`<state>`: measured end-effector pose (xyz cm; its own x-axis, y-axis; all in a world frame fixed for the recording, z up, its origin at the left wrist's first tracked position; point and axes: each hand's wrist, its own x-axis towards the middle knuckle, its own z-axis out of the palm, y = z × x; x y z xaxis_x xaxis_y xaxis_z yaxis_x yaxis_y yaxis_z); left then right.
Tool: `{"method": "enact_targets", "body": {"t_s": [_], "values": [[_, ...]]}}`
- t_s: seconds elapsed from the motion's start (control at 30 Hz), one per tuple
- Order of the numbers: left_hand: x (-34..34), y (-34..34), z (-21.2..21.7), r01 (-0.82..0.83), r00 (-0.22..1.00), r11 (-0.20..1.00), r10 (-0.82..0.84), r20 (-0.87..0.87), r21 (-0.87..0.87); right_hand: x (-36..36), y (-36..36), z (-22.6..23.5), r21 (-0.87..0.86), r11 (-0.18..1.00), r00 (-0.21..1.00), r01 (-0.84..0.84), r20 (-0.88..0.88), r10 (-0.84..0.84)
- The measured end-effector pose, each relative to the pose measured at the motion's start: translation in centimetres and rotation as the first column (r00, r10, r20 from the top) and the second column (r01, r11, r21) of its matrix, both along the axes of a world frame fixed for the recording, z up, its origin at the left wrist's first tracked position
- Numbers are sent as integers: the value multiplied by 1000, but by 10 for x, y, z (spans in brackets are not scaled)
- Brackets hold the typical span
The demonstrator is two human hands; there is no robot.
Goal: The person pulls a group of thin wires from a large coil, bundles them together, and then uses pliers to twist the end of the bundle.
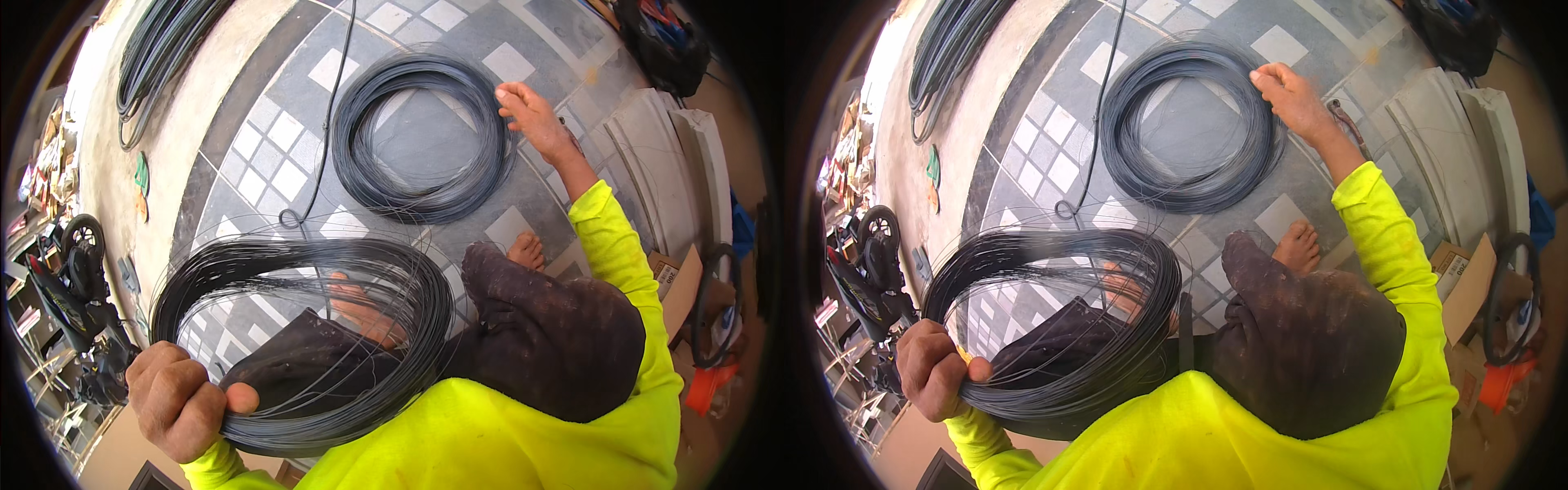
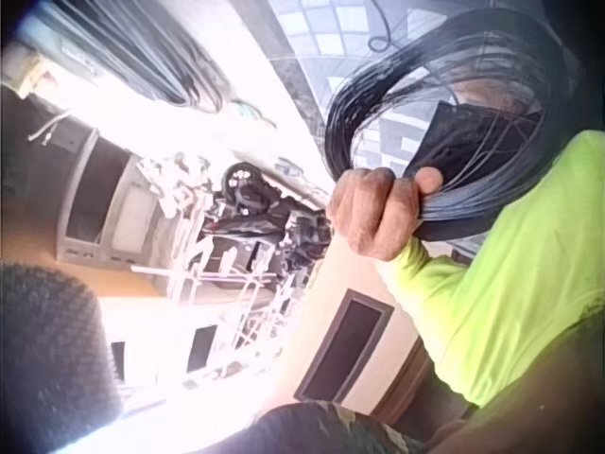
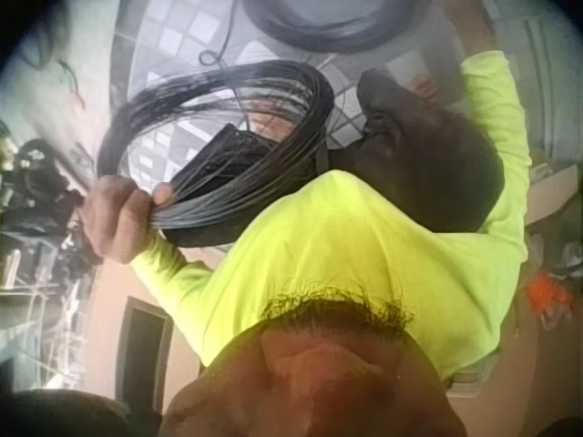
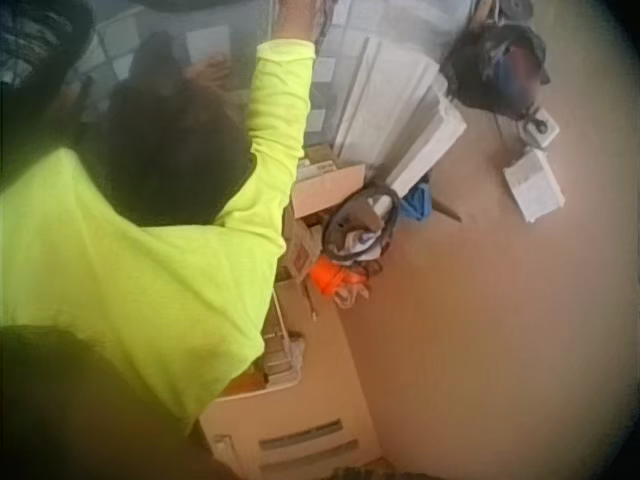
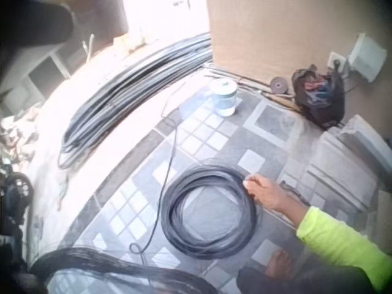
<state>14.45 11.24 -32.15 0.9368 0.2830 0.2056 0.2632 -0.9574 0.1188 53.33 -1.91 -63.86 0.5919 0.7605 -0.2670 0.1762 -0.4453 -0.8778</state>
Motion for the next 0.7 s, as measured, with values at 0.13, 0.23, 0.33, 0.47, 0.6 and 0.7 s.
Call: {"method": "enact_targets", "body": {"t_s": [0.13,0.23,0.33,0.47,0.6,0.7], "values": [[5,-10,7,33,999,999,-33,-35,-25,-26,0,-30,-187,980,969,-61,222,103],[3,-17,8,68,997,998,-68,29,-3,-24,8,-27,-136,987,955,-84,273,119],[2,-16,16,117,993,993,-117,-1,-11,-17,18,-27,-126,983,904,-132,390,172],[3,-18,5,66,997,998,-66,37,9,-14,19,-13,-114,964,945,-240,200,259],[-2,-24,6,1,999,1000,-3,50,31,-39,25,33,306,914,959,-266,176,220],[-4,-30,15,-33,999,997,31,33,71,-36,30,45,393,888,964,-237,204,167]]}}
